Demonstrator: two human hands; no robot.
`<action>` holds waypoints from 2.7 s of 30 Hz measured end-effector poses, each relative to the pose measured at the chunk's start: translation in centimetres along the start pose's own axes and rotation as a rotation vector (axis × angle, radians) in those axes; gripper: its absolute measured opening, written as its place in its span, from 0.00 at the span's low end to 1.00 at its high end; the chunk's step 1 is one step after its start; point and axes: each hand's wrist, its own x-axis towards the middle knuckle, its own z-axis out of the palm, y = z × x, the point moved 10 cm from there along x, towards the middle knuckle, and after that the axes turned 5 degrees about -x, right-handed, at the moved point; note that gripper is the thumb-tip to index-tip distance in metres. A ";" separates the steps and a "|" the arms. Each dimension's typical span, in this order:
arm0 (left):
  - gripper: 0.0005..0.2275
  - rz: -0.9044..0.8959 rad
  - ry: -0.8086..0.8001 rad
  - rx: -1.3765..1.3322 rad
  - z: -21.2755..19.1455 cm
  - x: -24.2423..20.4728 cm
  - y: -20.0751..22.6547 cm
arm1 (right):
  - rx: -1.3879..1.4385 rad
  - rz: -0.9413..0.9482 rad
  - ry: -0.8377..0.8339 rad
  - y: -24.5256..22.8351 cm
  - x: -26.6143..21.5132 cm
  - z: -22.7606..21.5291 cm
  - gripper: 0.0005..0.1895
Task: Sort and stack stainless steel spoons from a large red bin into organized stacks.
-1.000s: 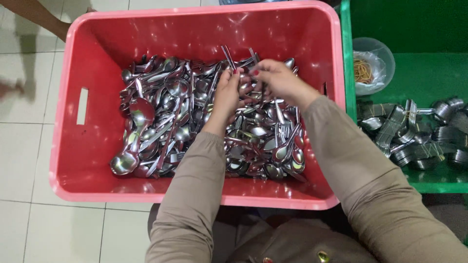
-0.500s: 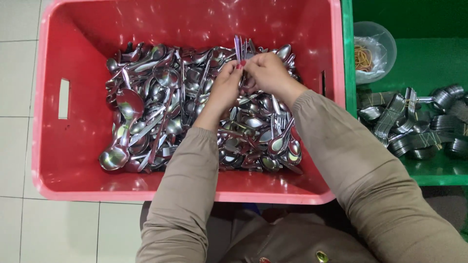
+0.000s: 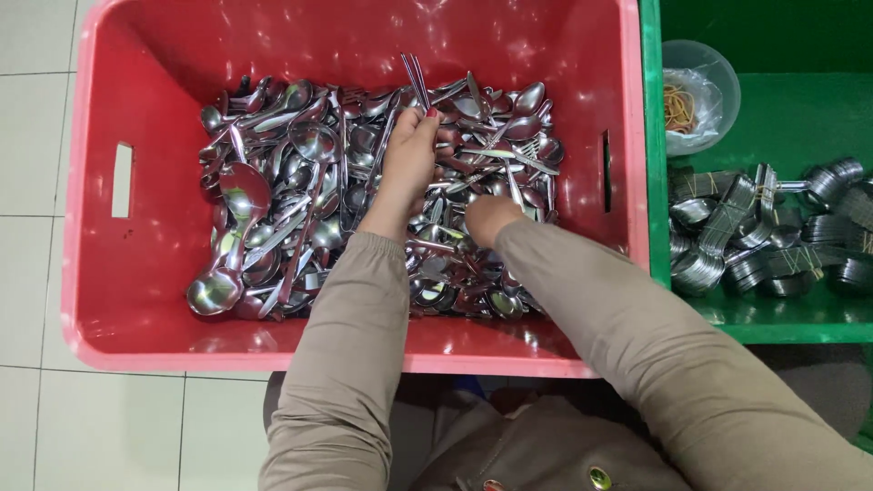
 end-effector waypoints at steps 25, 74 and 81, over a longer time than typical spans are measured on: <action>0.11 0.001 -0.039 -0.141 -0.6 3.6 -4.5 | 0.449 -0.477 1.130 -1.4 -15.4 -24.1 0.12; 0.09 0.103 0.027 -0.016 1.2 0.9 -0.2 | 1.234 -0.208 0.936 10.6 -10.3 -23.5 0.03; 0.08 0.201 -0.273 -0.016 4.5 2.0 -3.6 | 1.493 -0.201 0.682 7.4 -9.3 -22.3 0.04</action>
